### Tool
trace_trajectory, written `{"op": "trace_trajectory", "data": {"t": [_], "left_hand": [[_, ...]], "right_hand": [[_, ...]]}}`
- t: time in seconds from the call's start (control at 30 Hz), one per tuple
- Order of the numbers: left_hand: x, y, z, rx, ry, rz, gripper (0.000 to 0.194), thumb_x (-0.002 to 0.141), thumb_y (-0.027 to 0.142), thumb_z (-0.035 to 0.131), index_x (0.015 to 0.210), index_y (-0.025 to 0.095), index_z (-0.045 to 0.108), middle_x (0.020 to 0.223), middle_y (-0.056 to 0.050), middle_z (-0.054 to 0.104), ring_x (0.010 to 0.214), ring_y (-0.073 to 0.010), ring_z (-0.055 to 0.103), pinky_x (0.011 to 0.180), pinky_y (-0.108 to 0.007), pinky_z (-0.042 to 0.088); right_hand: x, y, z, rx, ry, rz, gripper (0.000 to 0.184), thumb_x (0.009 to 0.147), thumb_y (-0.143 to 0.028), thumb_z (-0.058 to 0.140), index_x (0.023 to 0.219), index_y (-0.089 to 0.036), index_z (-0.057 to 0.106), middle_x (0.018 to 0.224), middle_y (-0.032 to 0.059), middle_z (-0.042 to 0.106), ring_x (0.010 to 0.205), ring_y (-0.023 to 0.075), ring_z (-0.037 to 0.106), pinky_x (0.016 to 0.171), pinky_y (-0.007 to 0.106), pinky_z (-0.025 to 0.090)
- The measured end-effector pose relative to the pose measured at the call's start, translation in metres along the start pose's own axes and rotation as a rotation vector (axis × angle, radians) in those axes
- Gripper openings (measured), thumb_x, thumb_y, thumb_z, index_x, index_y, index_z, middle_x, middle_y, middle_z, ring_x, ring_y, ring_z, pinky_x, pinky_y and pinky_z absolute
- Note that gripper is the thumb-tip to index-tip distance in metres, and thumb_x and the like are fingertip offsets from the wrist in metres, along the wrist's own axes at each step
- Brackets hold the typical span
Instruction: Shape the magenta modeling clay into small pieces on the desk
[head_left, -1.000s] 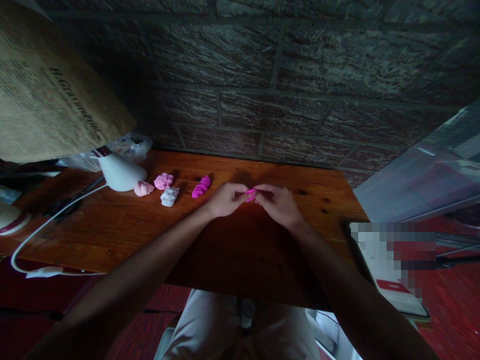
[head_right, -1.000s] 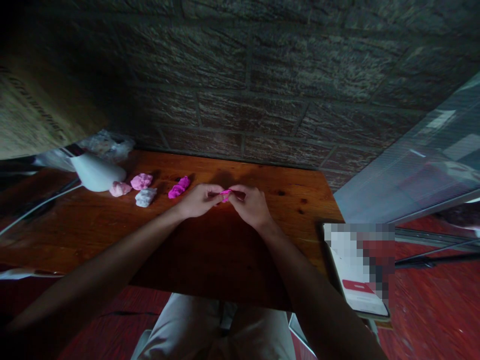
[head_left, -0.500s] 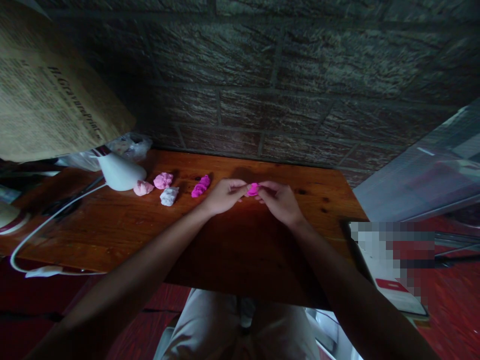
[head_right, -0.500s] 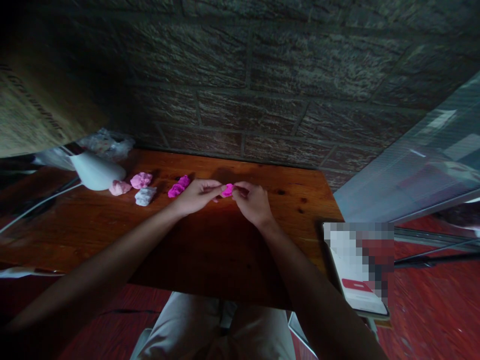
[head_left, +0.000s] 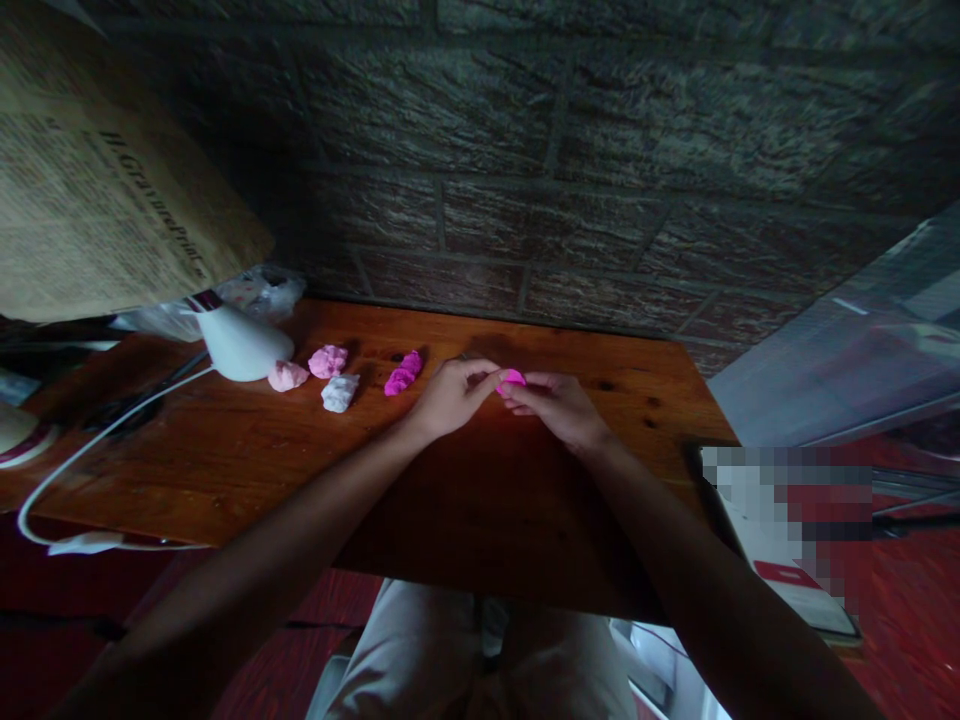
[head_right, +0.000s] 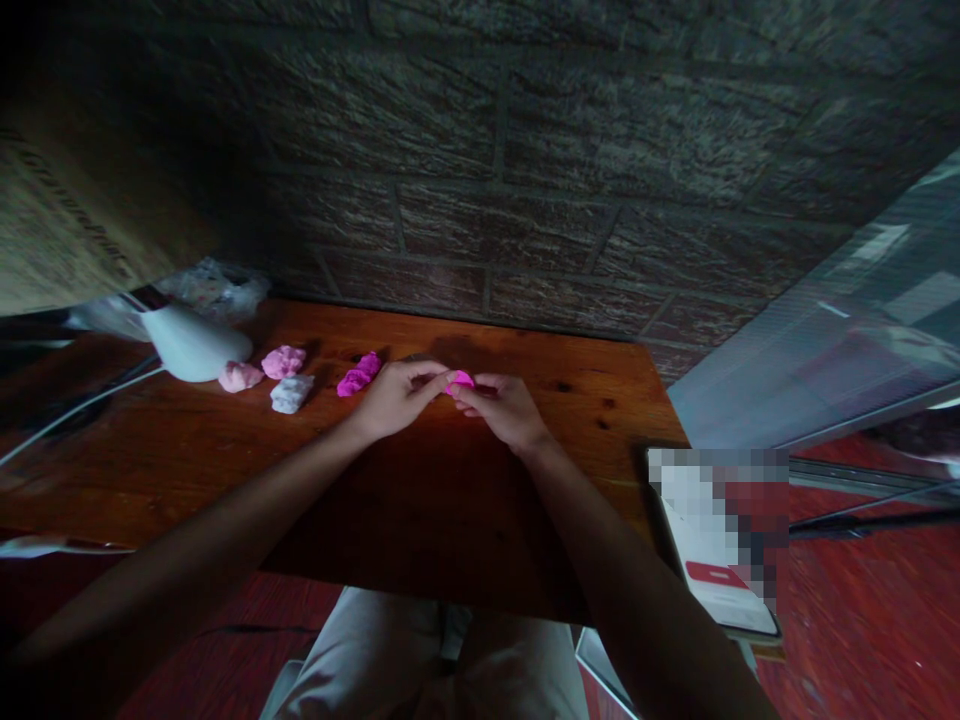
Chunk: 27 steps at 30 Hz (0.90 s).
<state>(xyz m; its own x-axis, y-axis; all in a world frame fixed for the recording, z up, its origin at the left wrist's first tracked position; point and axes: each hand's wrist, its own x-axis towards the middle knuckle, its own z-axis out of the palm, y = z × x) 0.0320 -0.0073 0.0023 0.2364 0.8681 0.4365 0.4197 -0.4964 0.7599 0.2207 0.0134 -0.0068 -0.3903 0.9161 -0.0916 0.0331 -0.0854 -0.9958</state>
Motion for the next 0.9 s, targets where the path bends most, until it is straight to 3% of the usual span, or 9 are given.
{"op": "trace_trajectory", "data": {"t": [0.2, 0.43, 0.7, 0.9], "left_hand": [[-0.001, 0.0, -0.001, 0.03, -0.007, 0.003, 0.028, 0.099, 0.033, 0.058, 0.086, 0.016, 0.076, 0.083, -0.005, 0.077, 0.077, -0.017, 0.068, 0.074, -0.028, 0.049], [0.0, 0.0, 0.0, -0.081, -0.025, -0.011, 0.024, 0.097, 0.033, 0.06, 0.095, 0.017, 0.077, 0.095, -0.007, 0.08, 0.086, -0.0182, 0.071, 0.08, -0.029, 0.052], [0.002, -0.005, -0.001, -0.282, -0.073, -0.192, 0.036, 0.092, 0.05, 0.064, 0.089, 0.015, 0.072, 0.087, -0.006, 0.075, 0.072, -0.014, 0.065, 0.063, -0.024, 0.05], [0.003, -0.004, 0.0, -0.381, -0.097, -0.239, 0.045, 0.086, 0.06, 0.068, 0.087, 0.015, 0.07, 0.084, -0.005, 0.072, 0.073, -0.0138, 0.065, 0.065, -0.024, 0.053]], "right_hand": [[-0.002, -0.002, 0.001, -0.029, -0.017, 0.006, 0.038, 0.066, -0.05, 0.091, 0.087, -0.019, 0.082, 0.079, 0.0048, 0.08, 0.072, 0.0158, 0.073, 0.074, 0.032, 0.062], [-0.003, -0.006, 0.001, 0.001, -0.01, 0.008, 0.039, 0.063, -0.05, 0.092, 0.085, -0.019, 0.082, 0.078, 0.0046, 0.08, 0.072, 0.0161, 0.074, 0.073, 0.031, 0.061], [-0.005, -0.011, 0.003, -0.009, -0.018, -0.001, 0.042, 0.062, -0.054, 0.092, 0.084, -0.019, 0.082, 0.079, 0.0045, 0.08, 0.075, 0.0166, 0.074, 0.076, 0.032, 0.061], [-0.006, -0.01, 0.001, -0.007, -0.053, -0.027, 0.042, 0.066, -0.054, 0.09, 0.089, -0.02, 0.082, 0.083, 0.0051, 0.081, 0.078, 0.0179, 0.074, 0.079, 0.034, 0.061]]}}
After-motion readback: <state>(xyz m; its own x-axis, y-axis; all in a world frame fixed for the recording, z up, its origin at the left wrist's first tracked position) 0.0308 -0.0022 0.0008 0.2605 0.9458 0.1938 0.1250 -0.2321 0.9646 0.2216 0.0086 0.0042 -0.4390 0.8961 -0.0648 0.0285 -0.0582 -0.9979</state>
